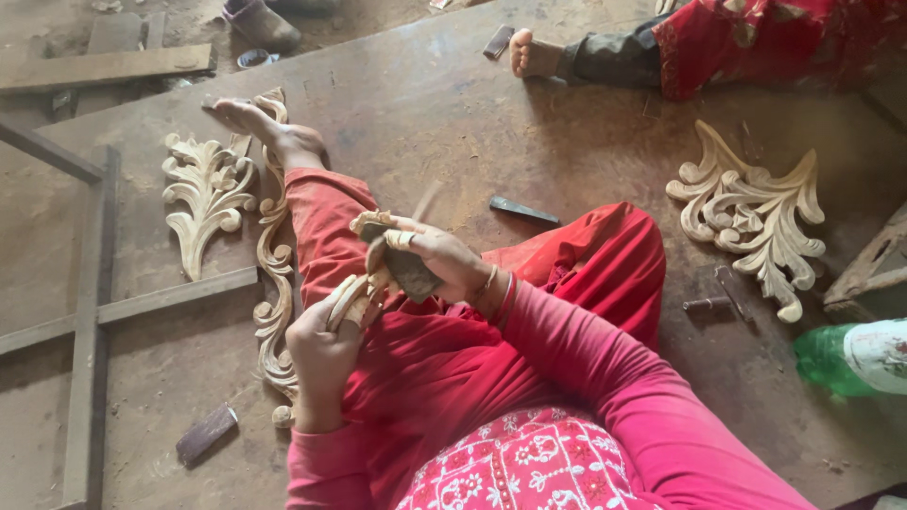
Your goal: The person sits on the floor and carves a decorative wooden piece using a chisel. They hold the wood with their left hand and use the chisel with their right hand to shape the intricate details.
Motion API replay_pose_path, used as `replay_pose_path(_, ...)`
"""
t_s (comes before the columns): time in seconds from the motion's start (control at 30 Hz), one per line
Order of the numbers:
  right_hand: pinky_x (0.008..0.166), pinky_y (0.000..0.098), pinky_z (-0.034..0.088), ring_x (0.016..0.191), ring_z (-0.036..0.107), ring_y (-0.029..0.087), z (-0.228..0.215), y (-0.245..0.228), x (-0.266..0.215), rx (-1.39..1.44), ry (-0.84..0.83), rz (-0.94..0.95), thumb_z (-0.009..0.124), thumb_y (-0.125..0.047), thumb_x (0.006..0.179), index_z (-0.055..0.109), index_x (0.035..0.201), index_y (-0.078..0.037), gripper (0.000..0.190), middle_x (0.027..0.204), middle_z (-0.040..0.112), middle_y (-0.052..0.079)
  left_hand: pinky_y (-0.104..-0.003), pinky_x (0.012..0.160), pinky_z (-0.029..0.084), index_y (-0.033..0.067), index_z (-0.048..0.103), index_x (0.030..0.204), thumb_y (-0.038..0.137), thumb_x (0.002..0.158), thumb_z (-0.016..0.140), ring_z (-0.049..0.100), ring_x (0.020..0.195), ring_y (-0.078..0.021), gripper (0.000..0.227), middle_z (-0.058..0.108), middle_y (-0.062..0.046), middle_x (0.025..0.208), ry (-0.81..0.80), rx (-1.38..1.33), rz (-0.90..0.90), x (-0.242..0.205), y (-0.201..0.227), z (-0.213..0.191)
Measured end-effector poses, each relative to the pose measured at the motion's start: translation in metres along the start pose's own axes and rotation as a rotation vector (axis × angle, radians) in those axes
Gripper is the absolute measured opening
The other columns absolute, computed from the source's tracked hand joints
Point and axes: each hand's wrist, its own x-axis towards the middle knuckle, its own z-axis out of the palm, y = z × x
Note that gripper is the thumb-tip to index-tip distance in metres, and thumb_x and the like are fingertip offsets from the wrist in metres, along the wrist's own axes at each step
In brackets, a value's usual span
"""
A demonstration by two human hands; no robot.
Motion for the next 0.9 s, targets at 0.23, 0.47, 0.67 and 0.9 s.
replay_pose_path(0.23,0.067,0.0346,0.059,0.085,0.070,0.021,0.005,0.011,0.000,-0.044,-0.008,-0.009,0.046,-0.023,0.114,0.042,0.153,-0.003,0.044,0.110,0.068,0.013,-0.036,0.069,0.055,0.0096,0.077,0.114,0.015,0.089,0.074,0.074,0.076,-0.0245,0.026,0.077,-0.011,0.091,-0.019,0.330,0.039,0.016,0.008,-0.004)
replay_pose_path(0.47,0.092,0.0318,0.059,0.106,0.068,0.017,-0.001,0.028,-0.001,-0.009,0.122,-0.042,0.045,-0.017,0.113,0.036,0.162,0.001,0.053,0.126,0.064,0.011,-0.039,0.066,0.054,0.0148,0.080,0.102,0.021,0.084,0.078,0.072,0.073,-0.0277,0.019,0.076,-0.010,0.089,0.023,0.408,0.074,0.013,-0.001,-0.001)
replay_pose_path(0.67,0.072,0.0339,0.060,0.086,0.069,0.020,0.009,0.032,-0.006,-0.063,0.101,-0.009,0.042,-0.022,0.112,0.031,0.161,-0.003,0.053,0.115,0.065,0.013,-0.039,0.074,0.056,0.0138,0.080,0.104,0.012,0.086,0.074,0.073,0.081,-0.0283,0.019,0.075,-0.011,0.091,0.090,0.448,0.175,0.002,-0.001,0.000)
replay_pose_path(0.9,0.070,0.0308,0.059,0.084,0.069,0.016,0.015,0.031,0.005,-0.145,0.164,-0.012,0.044,-0.020,0.113,0.031,0.165,-0.003,0.057,0.119,0.062,0.016,-0.037,0.079,0.057,0.0121,0.079,0.106,0.009,0.089,0.072,0.074,0.087,-0.0282,0.018,0.077,-0.011,0.097,0.122,0.466,0.193,0.002,-0.008,-0.003)
